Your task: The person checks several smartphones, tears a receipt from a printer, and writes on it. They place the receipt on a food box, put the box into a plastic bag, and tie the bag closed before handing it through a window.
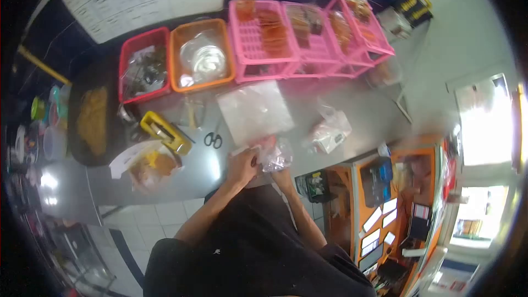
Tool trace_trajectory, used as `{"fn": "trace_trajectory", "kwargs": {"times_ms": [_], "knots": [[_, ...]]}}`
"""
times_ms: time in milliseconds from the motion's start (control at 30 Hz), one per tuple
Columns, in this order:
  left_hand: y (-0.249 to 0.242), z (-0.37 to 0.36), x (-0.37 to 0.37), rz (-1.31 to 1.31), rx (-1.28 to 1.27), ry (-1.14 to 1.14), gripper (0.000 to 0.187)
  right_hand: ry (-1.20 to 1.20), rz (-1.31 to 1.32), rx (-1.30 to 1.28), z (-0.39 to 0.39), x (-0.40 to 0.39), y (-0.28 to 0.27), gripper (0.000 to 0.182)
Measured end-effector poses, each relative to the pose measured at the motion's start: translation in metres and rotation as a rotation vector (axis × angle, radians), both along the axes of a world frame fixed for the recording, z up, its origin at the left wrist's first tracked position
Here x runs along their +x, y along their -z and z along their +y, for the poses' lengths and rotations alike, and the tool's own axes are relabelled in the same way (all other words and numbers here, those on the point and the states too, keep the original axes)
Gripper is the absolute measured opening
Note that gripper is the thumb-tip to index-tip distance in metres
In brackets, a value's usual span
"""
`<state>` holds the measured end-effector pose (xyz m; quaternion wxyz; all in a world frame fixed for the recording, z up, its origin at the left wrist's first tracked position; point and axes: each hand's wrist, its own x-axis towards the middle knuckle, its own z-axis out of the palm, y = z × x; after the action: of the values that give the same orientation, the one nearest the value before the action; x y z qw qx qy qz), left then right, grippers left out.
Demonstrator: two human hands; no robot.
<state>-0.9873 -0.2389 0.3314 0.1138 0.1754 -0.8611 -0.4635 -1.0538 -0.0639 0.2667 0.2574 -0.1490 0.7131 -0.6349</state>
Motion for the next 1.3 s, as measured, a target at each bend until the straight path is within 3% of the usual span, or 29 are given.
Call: {"fn": "trace_trajectory", "kwargs": {"times_ms": [67, 133, 167, 233, 267, 300, 367, 433, 467, 500, 567, 633, 733, 800, 867, 933, 967, 1000, 1033, 1167, 1233, 1300], "knots": [[0.004, 0.011, -0.004, -0.151, -0.086, 0.026, 0.038, 0.003, -0.14, -0.039, -0.005, 0.003, -0.008, 0.056], [0.033, 0.006, -0.004, -0.039, -0.192, 0.112, 0.046, 0.018, 0.074, 0.007, -0.005, 0.005, -0.006, 0.058], [0.048, 0.005, -0.004, 0.205, -0.091, 0.099, 0.044, 0.056, 0.316, 0.088, -0.009, 0.01, 0.001, 0.057], [0.042, -0.001, -0.004, 0.183, 0.1, 0.234, 0.025, -0.115, 0.516, 0.403, -0.021, 0.014, 0.006, 0.059], [0.027, -0.007, -0.003, 0.259, 0.13, 0.326, 0.021, 0.062, 0.745, 0.317, -0.034, 0.016, -0.033, 0.043], [0.055, -0.015, -0.003, 0.394, -0.172, 0.463, 0.019, -0.093, 0.744, 0.664, -0.041, 0.016, -0.001, 0.042], [0.065, -0.018, -0.009, 0.324, -0.178, 0.577, 0.024, -0.23, 0.692, 1.004, -0.049, 0.007, 0.01, 0.042], [0.074, -0.01, -0.005, 0.253, 0.226, 0.304, 0.024, -0.241, 0.401, 0.833, -0.052, 0.0, -0.04, 0.048], [0.046, -0.015, -0.002, -0.025, 0.487, 0.354, 0.033, -0.173, 0.409, 0.778, -0.051, -0.005, -0.051, 0.048], [0.047, -0.017, -0.004, -0.028, 0.478, 0.361, 0.033, -0.164, 0.407, 0.77, -0.048, -0.003, -0.05, 0.048], [0.055, -0.017, -0.002, -0.083, 0.626, 0.183, 0.04, 0.34, 0.432, 0.228, -0.039, 0.007, -0.048, 0.045], [0.06, -0.013, -0.007, 0.011, 0.573, 0.167, 0.042, 0.324, 0.449, 0.248, -0.034, 0.012, -0.035, 0.039], [0.064, -0.014, -0.004, 0.04, 0.473, 0.135, 0.041, 0.277, 0.225, 0.14, -0.033, 0.025, -0.033, 0.03], [0.061, -0.023, -0.013, -0.128, 0.655, 0.169, 0.04, 0.31, -0.021, -0.054, -0.032, 0.02, -0.027, 0.026], [0.053, -0.022, -0.021, 0.018, 0.595, 0.231, 0.044, 0.341, -0.048, -0.149, -0.027, 0.015, -0.009, 0.023], [0.026, -0.018, -0.024, -0.03, 0.435, 0.201, 0.043, 0.406, -0.084, -0.305, -0.031, 0.021, 0.003, 0.019], [0.063, -0.025, -0.024, -0.086, 0.529, 0.23, 0.043, 0.423, -0.102, -0.361, -0.033, 0.021, 0.008, 0.018], [0.055, -0.028, -0.022, -0.131, 0.46, 0.255, 0.042, 0.448, -0.208, -0.15, -0.035, 0.021, -0.014, 0.016], [0.053, -0.027, -0.022, -0.175, 0.458, 0.155, 0.042, 0.455, -0.285, -0.353, -0.043, 0.02, 0.01, 0.015], [0.035, -0.022, -0.011, -0.125, 0.506, 0.084, 0.043, 0.386, 0.008, -0.1, -0.045, 0.022, -0.012, 0.019], [0.008, -0.009, -0.008, -0.289, 0.363, -0.153, 0.033, 0.387, 0.014, -0.051, -0.05, 0.019, -0.017, 0.018], [0.009, 0.0, 0.0, -0.185, 0.305, -0.194, 0.026, 0.407, 0.032, 0.003, -0.053, 0.017, -0.019, 0.018]]}}
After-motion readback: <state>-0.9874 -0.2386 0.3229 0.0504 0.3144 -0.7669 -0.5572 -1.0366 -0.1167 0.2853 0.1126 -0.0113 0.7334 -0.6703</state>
